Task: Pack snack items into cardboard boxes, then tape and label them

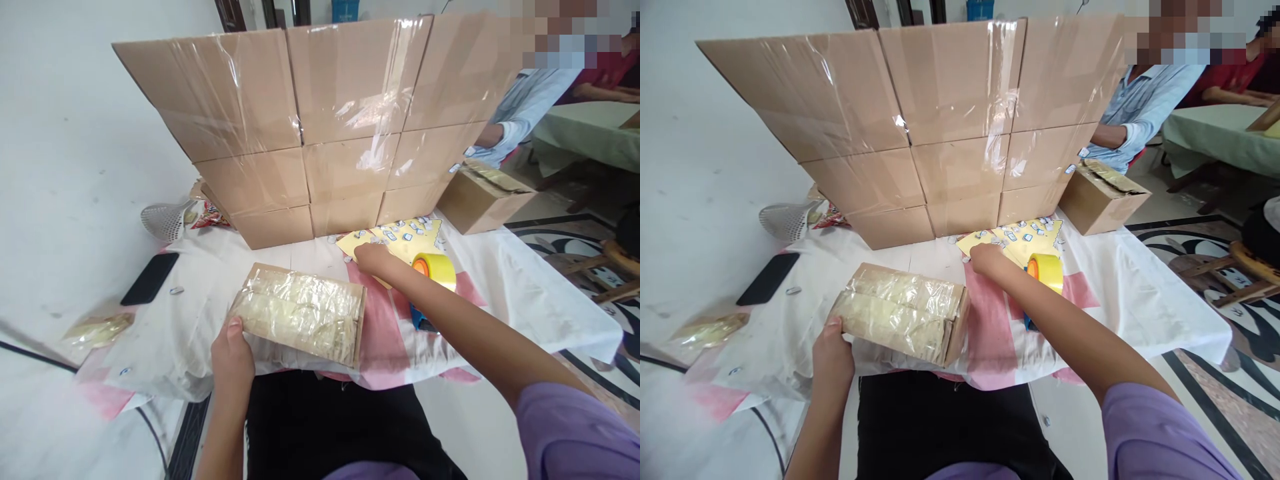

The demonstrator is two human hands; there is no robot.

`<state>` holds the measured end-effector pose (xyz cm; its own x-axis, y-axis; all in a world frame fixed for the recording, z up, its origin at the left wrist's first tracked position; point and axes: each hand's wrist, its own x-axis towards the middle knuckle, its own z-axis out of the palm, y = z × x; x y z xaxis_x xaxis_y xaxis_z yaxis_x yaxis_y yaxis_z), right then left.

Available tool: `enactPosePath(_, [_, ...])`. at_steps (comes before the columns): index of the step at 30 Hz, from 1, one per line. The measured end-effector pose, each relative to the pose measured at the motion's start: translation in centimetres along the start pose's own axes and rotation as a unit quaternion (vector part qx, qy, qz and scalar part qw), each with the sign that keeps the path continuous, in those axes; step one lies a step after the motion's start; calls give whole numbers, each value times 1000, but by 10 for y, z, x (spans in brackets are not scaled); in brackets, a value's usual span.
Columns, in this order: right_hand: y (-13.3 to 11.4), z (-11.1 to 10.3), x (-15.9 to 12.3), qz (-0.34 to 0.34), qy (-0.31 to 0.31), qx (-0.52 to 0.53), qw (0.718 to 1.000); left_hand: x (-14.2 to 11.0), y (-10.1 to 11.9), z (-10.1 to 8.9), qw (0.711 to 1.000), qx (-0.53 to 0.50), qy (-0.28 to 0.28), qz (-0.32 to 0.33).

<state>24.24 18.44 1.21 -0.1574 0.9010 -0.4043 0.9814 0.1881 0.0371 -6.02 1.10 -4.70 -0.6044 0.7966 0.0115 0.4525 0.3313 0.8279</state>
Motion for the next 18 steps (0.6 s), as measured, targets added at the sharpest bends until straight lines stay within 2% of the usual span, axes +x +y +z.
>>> enactPosePath(6, [6, 2, -21, 3, 44, 54, 998, -14, 17, 1, 999, 26, 14, 32])
enactPosePath(9, [9, 3, -46, -7, 92, 97, 991, -18, 26, 3, 999, 21, 14, 30])
enactPosePath(11, [12, 9, -67, -19, 150, 189, 970, -16, 26, 5, 999, 19, 25, 32])
enactPosePath(12, [14, 14, -79, -25, 187, 264, 946, -15, 24, 7, 999, 12, 34, 33])
enactPosePath(13, [15, 21, -89, -28, 220, 351, 910, -13, 23, 9, 999, 0, 43, 34])
enactPosePath(15, [18, 38, -106, -35, 250, 519, 817, -10, 19, 14, 997, -39, 62, 33])
enactPosePath(16, [19, 47, -112, -44, 239, 577, 780, -9, 18, 17, 995, -62, 68, 35])
enactPosePath(18, [20, 63, -119, -80, 189, 650, 731, -7, 19, 24, 992, -100, 67, 48])
